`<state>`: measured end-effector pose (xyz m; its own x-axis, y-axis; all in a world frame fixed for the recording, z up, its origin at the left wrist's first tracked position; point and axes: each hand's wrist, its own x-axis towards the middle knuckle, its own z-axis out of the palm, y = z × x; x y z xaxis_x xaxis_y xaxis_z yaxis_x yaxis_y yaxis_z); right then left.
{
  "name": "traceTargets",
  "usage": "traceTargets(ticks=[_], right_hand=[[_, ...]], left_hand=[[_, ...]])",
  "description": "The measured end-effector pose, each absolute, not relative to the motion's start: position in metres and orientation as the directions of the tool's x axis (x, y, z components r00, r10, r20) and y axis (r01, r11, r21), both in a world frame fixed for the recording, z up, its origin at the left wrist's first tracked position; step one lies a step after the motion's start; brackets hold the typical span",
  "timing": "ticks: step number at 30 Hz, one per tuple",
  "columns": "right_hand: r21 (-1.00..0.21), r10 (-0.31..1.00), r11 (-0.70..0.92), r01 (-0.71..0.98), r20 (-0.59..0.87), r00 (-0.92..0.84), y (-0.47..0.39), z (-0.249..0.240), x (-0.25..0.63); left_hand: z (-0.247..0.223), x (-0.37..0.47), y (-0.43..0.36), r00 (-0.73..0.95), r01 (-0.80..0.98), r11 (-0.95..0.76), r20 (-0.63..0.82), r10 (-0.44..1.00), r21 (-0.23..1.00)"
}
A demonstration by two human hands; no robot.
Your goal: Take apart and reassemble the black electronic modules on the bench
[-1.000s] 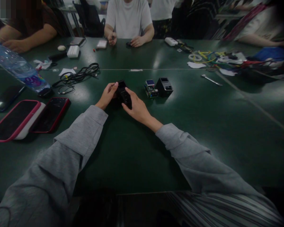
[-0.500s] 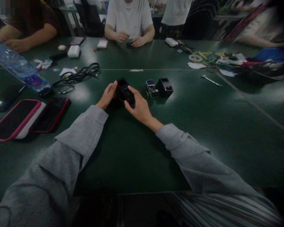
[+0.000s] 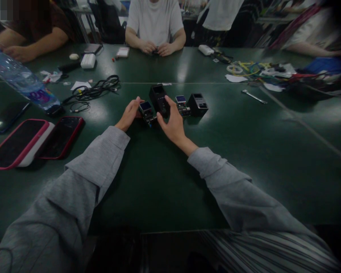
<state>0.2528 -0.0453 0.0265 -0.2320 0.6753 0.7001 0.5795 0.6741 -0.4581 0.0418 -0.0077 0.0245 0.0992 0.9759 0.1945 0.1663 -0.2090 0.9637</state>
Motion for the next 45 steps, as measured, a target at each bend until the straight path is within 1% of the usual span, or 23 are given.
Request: traceTargets(ticks=[6, 11, 14, 18, 23, 28, 31, 37, 41, 45], right_hand=[[-0.512, 0.741, 0.624, 0.590, 0.627, -0.240, -0.044, 0.022, 0.252], [-0.588, 0.807, 0.553, 0.590, 0.552, -0.207, -0.040, 0.017, 0.253], [-0.614, 0.820, 0.532, 0.583, 0.545, -0.174, -0.036, 0.014, 0.254], [-0.606, 0.817, 0.526, 0.596, 0.555, -0.157, -0.034, 0.012, 0.255], [-0.606, 0.849, 0.477, 0.637, 0.506, -0.154, -0.038, 0.015, 0.254], [-0.552, 0.862, 0.456, 0.698, 0.470, -0.191, -0.041, 0.016, 0.251], [-0.529, 0.850, 0.458, 0.714, 0.495, -0.178, -0.039, 0.013, 0.251], [-0.520, 0.797, 0.530, 0.670, 0.576, -0.183, -0.035, 0.010, 0.252], [-0.518, 0.773, 0.557, 0.649, 0.609, -0.178, -0.039, 0.017, 0.252], [-0.486, 0.735, 0.590, 0.645, 0.653, -0.180, -0.047, 0.026, 0.251]], left_hand=[[0.024, 0.041, -0.008, 0.122, 0.225, -0.265, 0.242, 0.962, 0.938], [0.025, 0.041, -0.008, 0.117, 0.244, -0.251, 0.228, 0.967, 0.937], [0.026, 0.042, -0.010, 0.113, 0.232, -0.231, 0.210, 0.971, 0.945], [0.029, 0.043, -0.012, 0.110, 0.226, -0.214, 0.193, 0.975, 0.950], [0.029, 0.043, -0.013, 0.120, 0.235, -0.216, 0.193, 0.974, 0.948], [0.023, 0.041, -0.007, 0.106, 0.199, -0.219, 0.201, 0.974, 0.955], [0.019, 0.040, -0.003, 0.111, 0.186, -0.232, 0.214, 0.970, 0.955], [0.017, 0.040, -0.001, 0.130, 0.216, -0.281, 0.257, 0.958, 0.935], [0.018, 0.041, -0.002, 0.117, 0.188, -0.259, 0.240, 0.964, 0.947], [0.019, 0.041, -0.002, 0.087, 0.170, -0.243, 0.231, 0.969, 0.955]])
